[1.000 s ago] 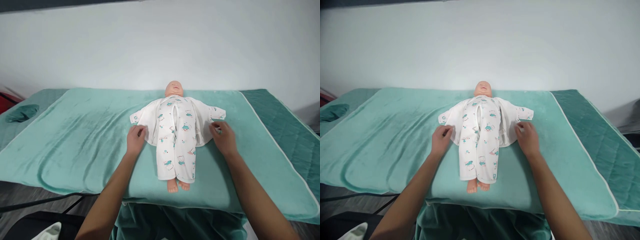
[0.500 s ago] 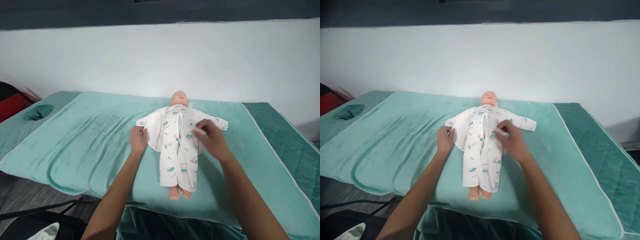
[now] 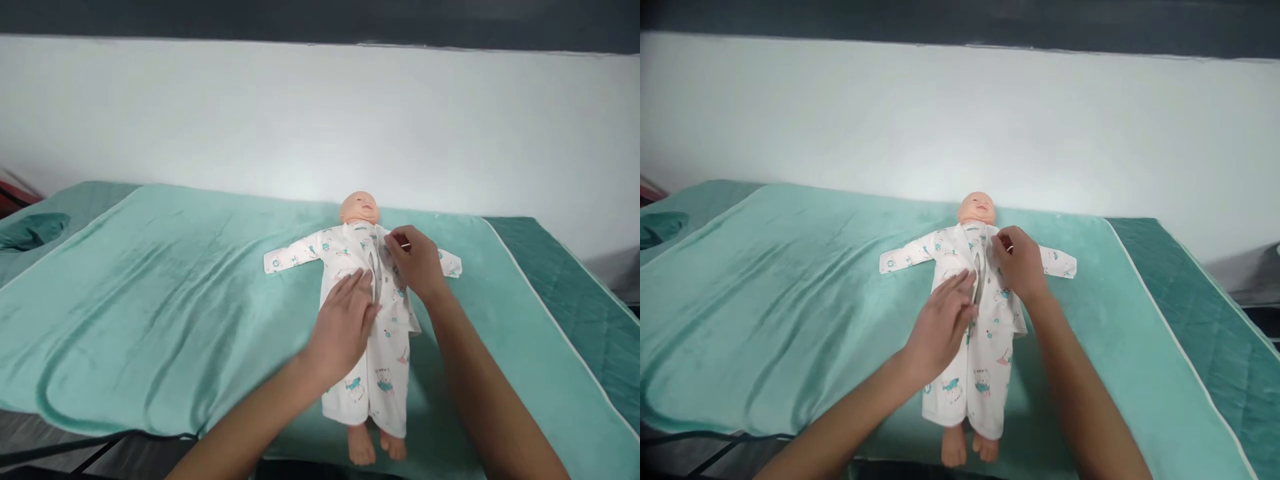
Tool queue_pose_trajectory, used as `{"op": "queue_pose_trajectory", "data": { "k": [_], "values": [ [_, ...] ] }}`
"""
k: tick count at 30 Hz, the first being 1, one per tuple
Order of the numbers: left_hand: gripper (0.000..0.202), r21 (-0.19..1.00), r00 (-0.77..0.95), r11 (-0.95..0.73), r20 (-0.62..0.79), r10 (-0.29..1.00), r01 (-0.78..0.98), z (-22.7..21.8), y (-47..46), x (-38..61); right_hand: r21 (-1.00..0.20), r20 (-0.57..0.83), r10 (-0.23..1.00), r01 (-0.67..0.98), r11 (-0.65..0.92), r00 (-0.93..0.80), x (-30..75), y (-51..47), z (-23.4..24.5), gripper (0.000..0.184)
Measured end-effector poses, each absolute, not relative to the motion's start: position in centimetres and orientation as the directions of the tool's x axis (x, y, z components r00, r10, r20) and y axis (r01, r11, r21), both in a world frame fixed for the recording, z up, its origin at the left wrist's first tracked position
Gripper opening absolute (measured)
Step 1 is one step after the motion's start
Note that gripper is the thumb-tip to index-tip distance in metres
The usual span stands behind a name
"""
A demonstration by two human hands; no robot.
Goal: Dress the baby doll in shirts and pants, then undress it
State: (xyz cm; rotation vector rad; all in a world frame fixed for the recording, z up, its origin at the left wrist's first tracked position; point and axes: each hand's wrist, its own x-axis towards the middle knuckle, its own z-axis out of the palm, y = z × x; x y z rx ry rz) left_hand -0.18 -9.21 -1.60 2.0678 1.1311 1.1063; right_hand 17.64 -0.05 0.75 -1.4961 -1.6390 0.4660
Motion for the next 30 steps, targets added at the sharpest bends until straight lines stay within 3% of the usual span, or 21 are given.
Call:
{"op": "queue_pose_trajectory", "data": {
  "k": [2,7,10,14,21,24,27,30],
  "values": [
    [0.015,0.715,0.385,-0.571,0.433,0.815,0.404,-1.7,-8.7,-0.9,-0.659,0.321,0.942,0.737,0.152,0.092,16.6,2.3,0.7,0.020],
    [0.022,0.838,0.004,-0.371,0.403,0.915,0.401,-1.5,-2.9,-3.5,-0.468,0.104,0.990,0.883,-0.036,0.096,14.1,4.9,1.4,0.032],
    [0.020,0.808,-0.005,-0.331,0.382,0.924,0.487,-1.1,1.3,-3.1,-0.443,0.071,0.992,0.894,-0.064,0.106,13.7,5.0,1.4,0.026],
    [0.018,0.799,0.061,-0.291,0.305,0.950,0.526,-0.4,4.9,-1.2,-0.571,0.057,0.991,0.819,-0.064,0.117,14.6,5.3,0.7,0.019],
    [0.013,0.826,0.099,-0.150,0.115,0.988,0.543,1.1,6.8,0.4,-0.851,0.032,0.992,0.523,-0.036,0.120,16.3,5.7,-0.1,0.017],
    [0.009,0.894,0.060,-0.114,0.097,0.993,0.433,1.4,6.7,0.7,-0.944,-0.022,0.993,0.326,-0.060,0.120,16.5,5.8,-0.4,0.020],
    [0.009,0.975,-0.006,-0.071,0.074,0.997,0.210,1.5,6.6,1.4,-0.993,-0.049,0.986,0.096,-0.065,0.162,16.3,5.8,-0.7,0.023],
    [0.011,0.992,-0.056,-0.068,0.074,0.996,0.106,1.1,6.3,2.1,-0.999,-0.039,0.984,-0.004,-0.039,0.174,15.9,5.7,-0.9,0.025]
  ]
}}
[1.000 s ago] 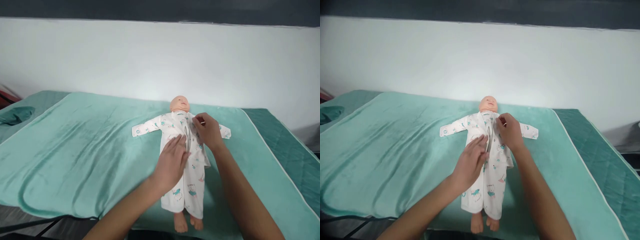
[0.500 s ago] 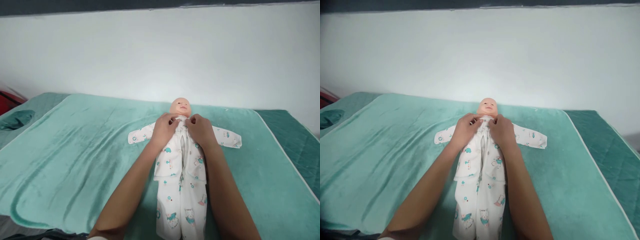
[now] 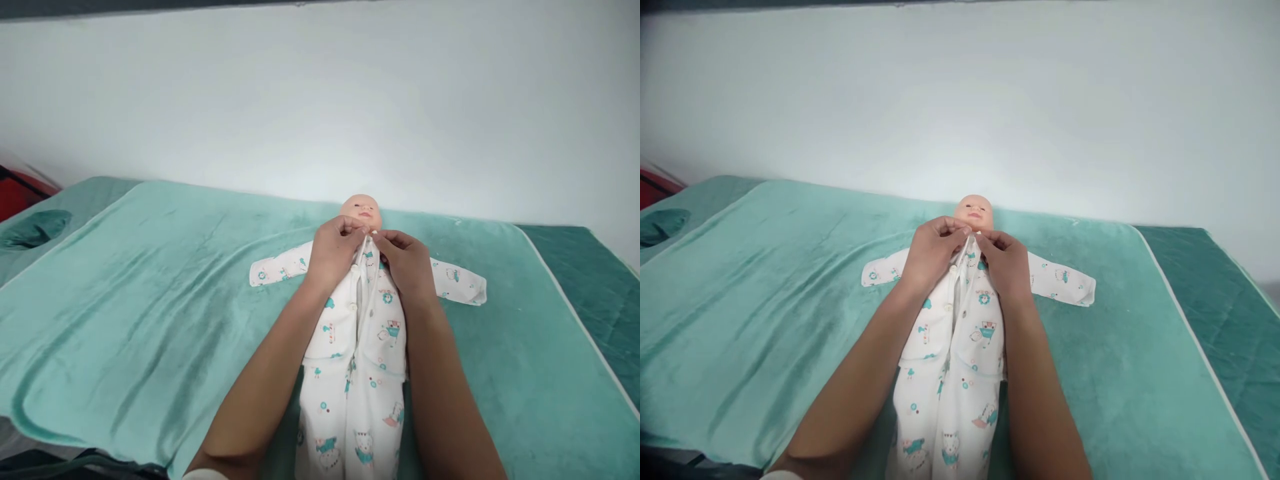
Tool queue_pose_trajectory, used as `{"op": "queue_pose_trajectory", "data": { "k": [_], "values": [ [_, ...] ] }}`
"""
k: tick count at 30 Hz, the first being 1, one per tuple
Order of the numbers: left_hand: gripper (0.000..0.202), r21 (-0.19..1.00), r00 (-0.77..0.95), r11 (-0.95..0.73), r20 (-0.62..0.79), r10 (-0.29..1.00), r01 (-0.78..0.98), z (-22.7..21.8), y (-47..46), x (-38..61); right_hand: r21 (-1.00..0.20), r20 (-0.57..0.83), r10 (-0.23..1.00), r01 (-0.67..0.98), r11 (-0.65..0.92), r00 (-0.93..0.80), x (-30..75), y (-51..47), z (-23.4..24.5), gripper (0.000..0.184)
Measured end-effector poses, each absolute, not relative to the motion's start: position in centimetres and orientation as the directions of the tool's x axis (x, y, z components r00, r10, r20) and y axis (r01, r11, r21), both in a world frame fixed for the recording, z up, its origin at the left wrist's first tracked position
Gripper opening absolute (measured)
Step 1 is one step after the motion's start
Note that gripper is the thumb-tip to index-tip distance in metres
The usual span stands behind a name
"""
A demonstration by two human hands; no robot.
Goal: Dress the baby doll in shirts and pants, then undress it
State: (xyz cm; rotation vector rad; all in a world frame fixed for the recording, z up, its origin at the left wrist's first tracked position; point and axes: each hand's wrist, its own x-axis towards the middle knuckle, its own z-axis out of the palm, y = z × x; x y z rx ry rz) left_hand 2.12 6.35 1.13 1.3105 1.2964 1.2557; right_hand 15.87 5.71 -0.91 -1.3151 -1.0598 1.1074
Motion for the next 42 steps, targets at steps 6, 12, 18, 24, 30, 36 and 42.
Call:
{"op": "queue_pose_trajectory", "data": {
  "k": [6,12,18,24,30,36,42],
  "values": [
    [0.010,0.985,0.009,-0.095,0.094,0.996,0.147,0.2,5.9,2.0,-0.998,-0.048,0.985,0.036,-0.055,0.167,15.2,5.4,-0.9,0.029],
    [0.010,0.900,-0.075,-0.134,0.181,0.981,0.415,0.0,5.6,1.2,-0.982,-0.046,0.989,0.174,-0.071,0.143,15.2,5.2,-0.5,0.024],
    [0.010,0.891,-0.032,-0.084,0.110,0.993,0.447,0.0,5.5,0.6,-0.965,-0.005,0.995,0.261,-0.031,0.100,15.1,5.2,-0.5,0.020],
    [0.009,0.920,-0.002,-0.050,0.055,0.999,0.388,0.1,5.6,0.3,-0.950,-0.001,1.000,0.313,-0.010,0.031,15.3,5.1,-0.4,0.022],
    [0.016,0.941,0.102,-0.051,0.017,0.995,0.333,-0.1,5.8,-0.4,-0.960,-0.064,0.998,0.273,-0.055,-0.025,15.7,4.9,-0.1,0.025],
    [0.029,0.933,0.130,-0.035,-0.013,0.991,0.358,0.1,5.9,-0.4,-0.912,-0.023,0.998,0.411,0.006,-0.067,15.5,4.9,0.2,0.019],
    [0.013,0.933,0.085,0.014,-0.048,0.995,0.360,0.2,6.0,0.0,-0.893,-0.011,0.995,0.448,0.037,-0.104,15.5,4.7,0.4,0.019]
  ]
}}
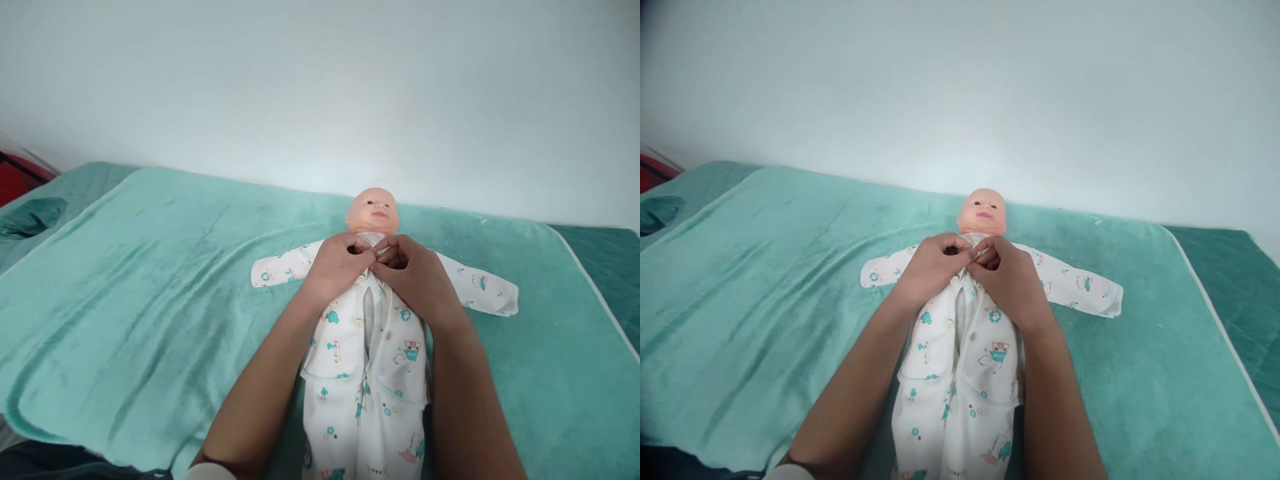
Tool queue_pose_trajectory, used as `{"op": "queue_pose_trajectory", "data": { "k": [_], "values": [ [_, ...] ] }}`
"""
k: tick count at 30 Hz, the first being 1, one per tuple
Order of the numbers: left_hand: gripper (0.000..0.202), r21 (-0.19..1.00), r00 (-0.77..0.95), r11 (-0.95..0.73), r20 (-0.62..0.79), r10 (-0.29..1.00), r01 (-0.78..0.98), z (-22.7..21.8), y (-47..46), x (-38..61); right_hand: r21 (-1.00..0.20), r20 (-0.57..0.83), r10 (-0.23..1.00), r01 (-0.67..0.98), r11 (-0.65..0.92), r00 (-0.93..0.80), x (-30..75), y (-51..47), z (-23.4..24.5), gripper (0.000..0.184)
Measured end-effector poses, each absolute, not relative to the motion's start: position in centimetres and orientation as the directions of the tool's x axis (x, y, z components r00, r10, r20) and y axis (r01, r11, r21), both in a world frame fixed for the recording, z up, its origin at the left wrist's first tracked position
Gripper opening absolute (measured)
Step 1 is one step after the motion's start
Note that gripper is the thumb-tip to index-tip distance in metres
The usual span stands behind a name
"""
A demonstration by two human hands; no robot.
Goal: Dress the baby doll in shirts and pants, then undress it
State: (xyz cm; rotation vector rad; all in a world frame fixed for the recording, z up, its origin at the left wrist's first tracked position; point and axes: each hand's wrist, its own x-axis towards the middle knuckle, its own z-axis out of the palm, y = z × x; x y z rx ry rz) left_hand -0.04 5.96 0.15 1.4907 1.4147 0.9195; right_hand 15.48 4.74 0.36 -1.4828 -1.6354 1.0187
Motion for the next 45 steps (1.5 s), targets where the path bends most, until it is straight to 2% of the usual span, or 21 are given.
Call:
{"op": "queue_pose_trajectory", "data": {
  "k": [5,10,16,20,23,25,31,37,40,43,45],
  "values": [
    [0.014,0.964,0.154,0.050,-0.092,0.984,0.260,-0.2,6.1,-1.1,-0.898,-0.010,0.994,0.438,0.040,-0.112,15.7,4.6,0.3,0.021],
    [0.013,0.952,0.168,0.048,-0.103,0.980,0.301,-0.2,6.2,-1.5,-0.905,-0.036,0.991,0.425,0.023,-0.131,15.9,4.5,0.6,0.025],
    [0.013,0.942,0.152,0.049,-0.105,0.983,0.333,-0.1,6.1,-1.1,-0.872,0.052,0.998,0.485,0.064,-0.039,15.9,4.5,0.3,0.017],
    [0.010,0.939,0.141,-0.080,0.034,0.989,0.334,-0.4,6.1,-1.0,-0.841,0.115,0.993,0.530,0.111,-0.025,15.7,4.5,0.2,0.015],
    [0.024,0.905,0.211,-0.245,0.179,0.961,0.348,-0.7,6.1,-1.0,-0.843,0.136,0.990,0.521,0.134,-0.034,15.7,4.5,0.2,0.015],
    [0.027,0.877,0.237,-0.295,0.217,0.947,0.378,-0.9,6.2,-1.0,-0.857,0.128,0.991,0.498,0.131,-0.040,15.8,4.6,0.2,0.015],
    [0.032,0.858,0.197,-0.296,0.231,0.953,0.421,-1.0,6.3,-1.0,-0.852,0.145,0.989,0.512,0.114,0.021,15.9,4.8,-0.1,0.016],
    [0.029,0.831,0.150,-0.323,0.287,0.946,0.452,-1.4,6.3,-0.9,-0.796,0.256,0.964,0.549,0.255,-0.077,15.7,4.3,0.2,0.024],
    [0.025,0.850,0.097,-0.330,0.319,0.943,0.411,-1.5,5.8,-0.8,-0.751,0.299,0.948,0.585,0.306,-0.113,15.4,3.5,0.3,0.027],
    [0.019,0.891,0.063,-0.293,0.289,0.955,0.348,-1.6,4.9,-0.9,-0.744,0.263,0.962,0.621,0.247,-0.068,15.1,2.2,0.3,0.019],
    [0.016,0.912,0.056,-0.251,0.246,0.968,0.326,-1.5,4.1,-1.2,-0.725,0.214,0.977,0.666,0.176,-0.025,14.8,0.9,0.4,0.029]
  ]
}}
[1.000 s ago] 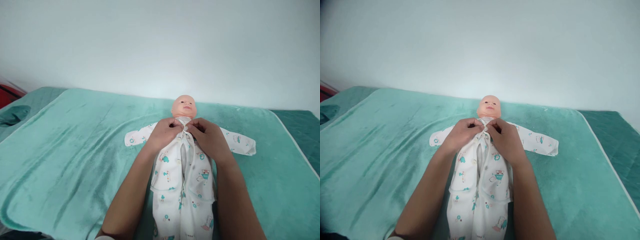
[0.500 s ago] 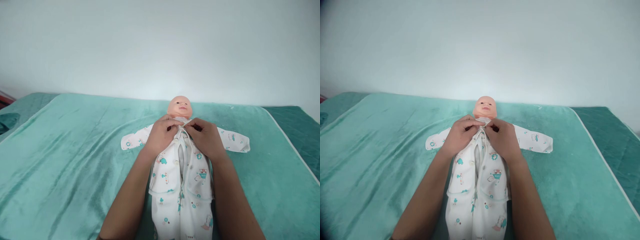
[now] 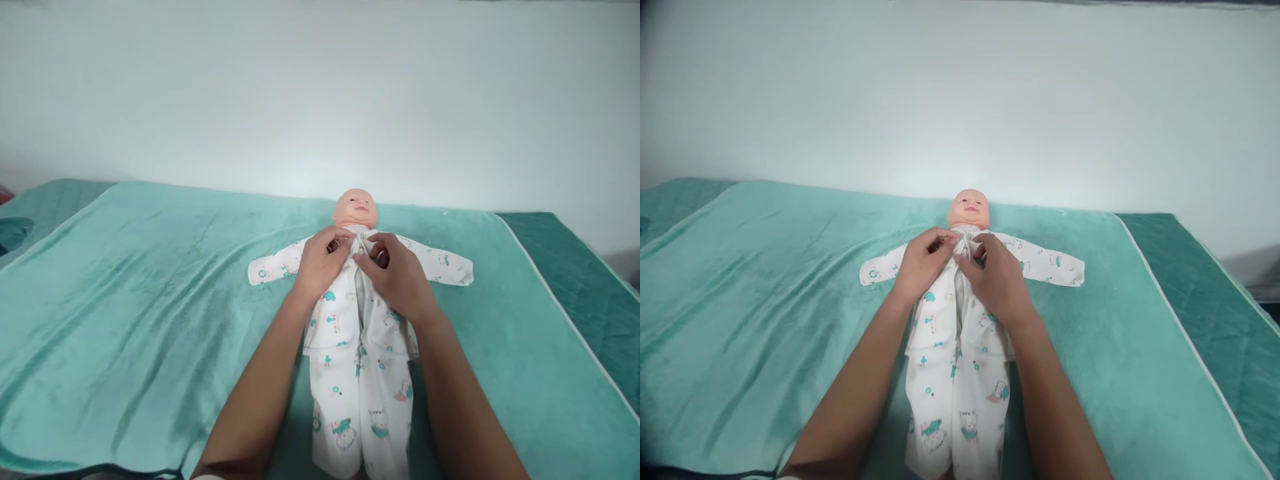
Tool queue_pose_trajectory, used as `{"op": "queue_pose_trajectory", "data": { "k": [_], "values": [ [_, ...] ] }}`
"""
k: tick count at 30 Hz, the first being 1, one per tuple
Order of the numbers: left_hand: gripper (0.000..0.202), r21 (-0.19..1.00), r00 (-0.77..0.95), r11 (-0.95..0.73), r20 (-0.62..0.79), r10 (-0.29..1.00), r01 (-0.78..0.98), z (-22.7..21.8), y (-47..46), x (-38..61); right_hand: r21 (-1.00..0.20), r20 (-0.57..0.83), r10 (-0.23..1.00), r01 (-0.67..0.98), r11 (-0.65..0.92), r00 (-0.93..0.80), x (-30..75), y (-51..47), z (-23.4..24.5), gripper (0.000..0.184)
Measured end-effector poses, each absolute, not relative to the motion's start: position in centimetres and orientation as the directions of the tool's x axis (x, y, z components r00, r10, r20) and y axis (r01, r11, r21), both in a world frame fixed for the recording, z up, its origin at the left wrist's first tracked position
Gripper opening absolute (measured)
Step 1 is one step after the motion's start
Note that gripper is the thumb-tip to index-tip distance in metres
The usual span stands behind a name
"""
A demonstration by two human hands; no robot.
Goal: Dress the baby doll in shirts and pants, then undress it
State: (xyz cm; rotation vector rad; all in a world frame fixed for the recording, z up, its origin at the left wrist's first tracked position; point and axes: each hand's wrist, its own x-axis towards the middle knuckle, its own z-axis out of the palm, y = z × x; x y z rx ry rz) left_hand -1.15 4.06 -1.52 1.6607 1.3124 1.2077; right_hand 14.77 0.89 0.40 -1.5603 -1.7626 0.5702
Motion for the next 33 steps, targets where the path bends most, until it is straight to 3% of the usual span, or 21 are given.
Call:
{"op": "queue_pose_trajectory", "data": {
  "k": [5,7,10,14,17,21,24,29,33],
  "values": [
    [0.021,0.928,0.163,-0.192,0.146,0.976,0.320,-0.7,2.2,-2.6,-0.528,0.146,0.989,0.847,0.060,0.021,14.0,-2.5,0.9,0.022],
    [0.022,0.924,0.255,-0.197,0.114,0.960,0.327,-0.2,1.7,-3.3,-0.501,0.123,0.992,0.865,0.031,0.036,13.9,-3.3,1.0,0.019],
    [0.018,0.911,0.356,-0.224,0.094,0.930,0.345,0.3,1.4,-3.8,-0.558,0.108,0.992,0.830,0.009,0.062,14.3,-3.5,0.7,0.023],
    [0.014,0.897,0.348,-0.239,0.104,0.932,0.372,0.4,1.3,-3.6,-0.722,0.047,0.998,0.692,0.000,0.049,15.4,-2.4,0.4,0.032],
    [0.016,0.909,0.332,-0.209,0.084,0.940,0.361,0.3,1.3,-3.2,-0.835,0.010,0.998,0.550,-0.023,0.056,16.0,-2.0,0.3,0.031],
    [0.020,0.969,0.252,-0.050,-0.012,0.968,0.241,0.4,1.2,-2.9,-0.959,-0.076,0.993,0.267,-0.098,0.090,16.1,-2.0,0.3,0.029],
    [0.020,0.991,0.272,0.022,-0.058,0.961,0.132,0.7,1.0,-2.7,-0.987,-0.081,0.994,0.134,-0.091,0.079,15.6,-2.2,0.3,0.027],
    [0.016,0.991,0.312,0.057,-0.093,0.946,0.122,1.1,0.6,-2.1,-0.978,-0.073,0.996,0.190,-0.082,0.053,15.0,-2.5,0.0,0.026],
    [0.014,0.985,0.319,0.074,-0.122,0.940,0.158,1.1,0.7,-2.0,-0.983,-0.113,0.993,0.144,-0.115,0.021,15.2,-2.6,-0.3,0.028]
  ]
}}
